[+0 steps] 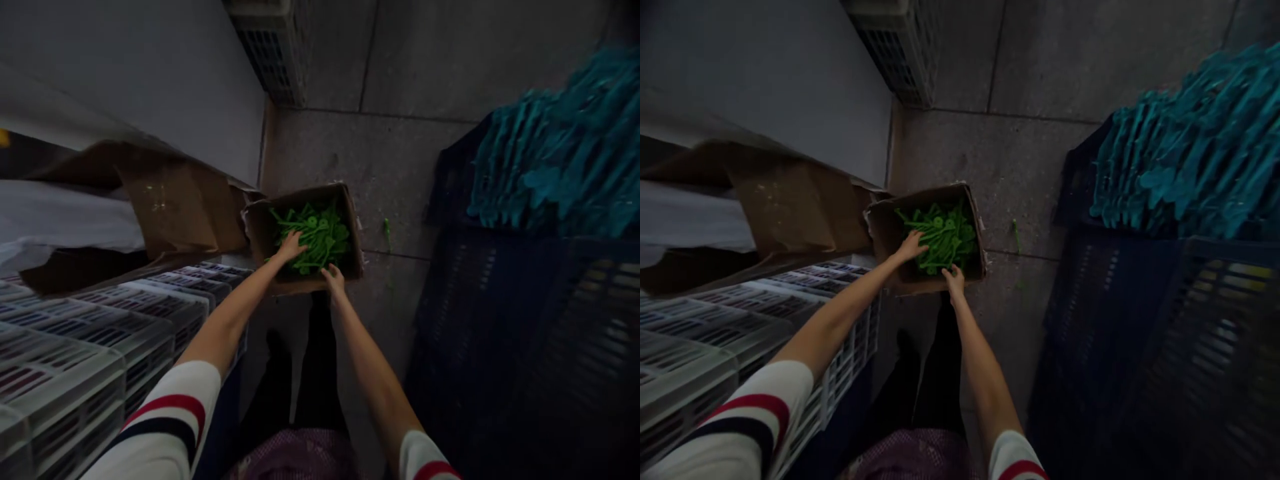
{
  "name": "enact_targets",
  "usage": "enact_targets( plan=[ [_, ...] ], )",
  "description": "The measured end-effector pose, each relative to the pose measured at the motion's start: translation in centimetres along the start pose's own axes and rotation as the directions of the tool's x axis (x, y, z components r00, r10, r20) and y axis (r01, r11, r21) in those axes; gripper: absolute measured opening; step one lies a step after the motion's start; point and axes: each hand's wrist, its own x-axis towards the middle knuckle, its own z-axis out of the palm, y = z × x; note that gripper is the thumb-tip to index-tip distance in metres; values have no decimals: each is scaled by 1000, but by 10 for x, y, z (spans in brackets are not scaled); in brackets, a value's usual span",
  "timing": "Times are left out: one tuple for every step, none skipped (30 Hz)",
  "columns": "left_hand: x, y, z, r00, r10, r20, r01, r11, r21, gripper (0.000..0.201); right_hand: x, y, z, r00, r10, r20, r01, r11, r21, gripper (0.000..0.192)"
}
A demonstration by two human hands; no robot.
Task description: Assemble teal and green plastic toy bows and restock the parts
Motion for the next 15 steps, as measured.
enact_targets(
  plan=[
    [-18,-2,11,1000,15,16,-15,1000,4,53,-14,6,-22,1000,27,-17,-27,1000,-2,61],
    [-39,-4,22,999,28,37,-28,1000,11,46,-31,13,-48,998,57,-42,-57,998,-3,55],
    [-62,-6,32,997,41,62,-42,999,18,40,-50,21,-75,993,89,-77,-89,996,-5,53],
    [-86,-9,42,994,55,93,-58,998,26,35,-70,29,-104,984,130,-124,-132,991,-7,51],
    [-109,-12,52,989,71,126,-76,997,33,31,-90,39,-133,969,174,-177,-178,984,-9,50],
    [-132,-15,61,983,87,161,-94,995,40,29,-110,50,-161,948,215,-236,-224,974,-13,47],
    [-153,-16,70,975,103,195,-114,992,47,27,-129,62,-188,924,253,-288,-269,963,-17,45],
    [-172,-15,78,967,121,226,-136,989,51,26,-147,74,-213,901,283,-329,-307,952,-22,42],
    [-188,-12,87,957,140,253,-158,986,54,26,-163,85,-235,881,309,-360,-341,940,-27,39],
    [-203,-7,95,948,161,275,-183,982,54,25,-176,96,-255,865,331,-377,-370,928,-34,37],
    [-215,2,104,940,184,289,-207,977,53,24,-186,105,-272,854,351,-385,-396,917,-43,34],
    [-224,14,113,932,206,297,-231,972,51,24,-193,113,-287,846,370,-384,-420,906,-53,32],
    [-230,30,122,926,229,300,-255,966,48,24,-196,120,-299,840,387,-379,-442,895,-66,31],
    [-232,48,131,920,253,299,-277,960,43,24,-195,125,-309,837,402,-370,-460,885,-80,29],
    [-231,70,140,913,280,296,-303,952,36,24,-190,130,-317,837,412,-361,-472,876,-94,28]
  ],
)
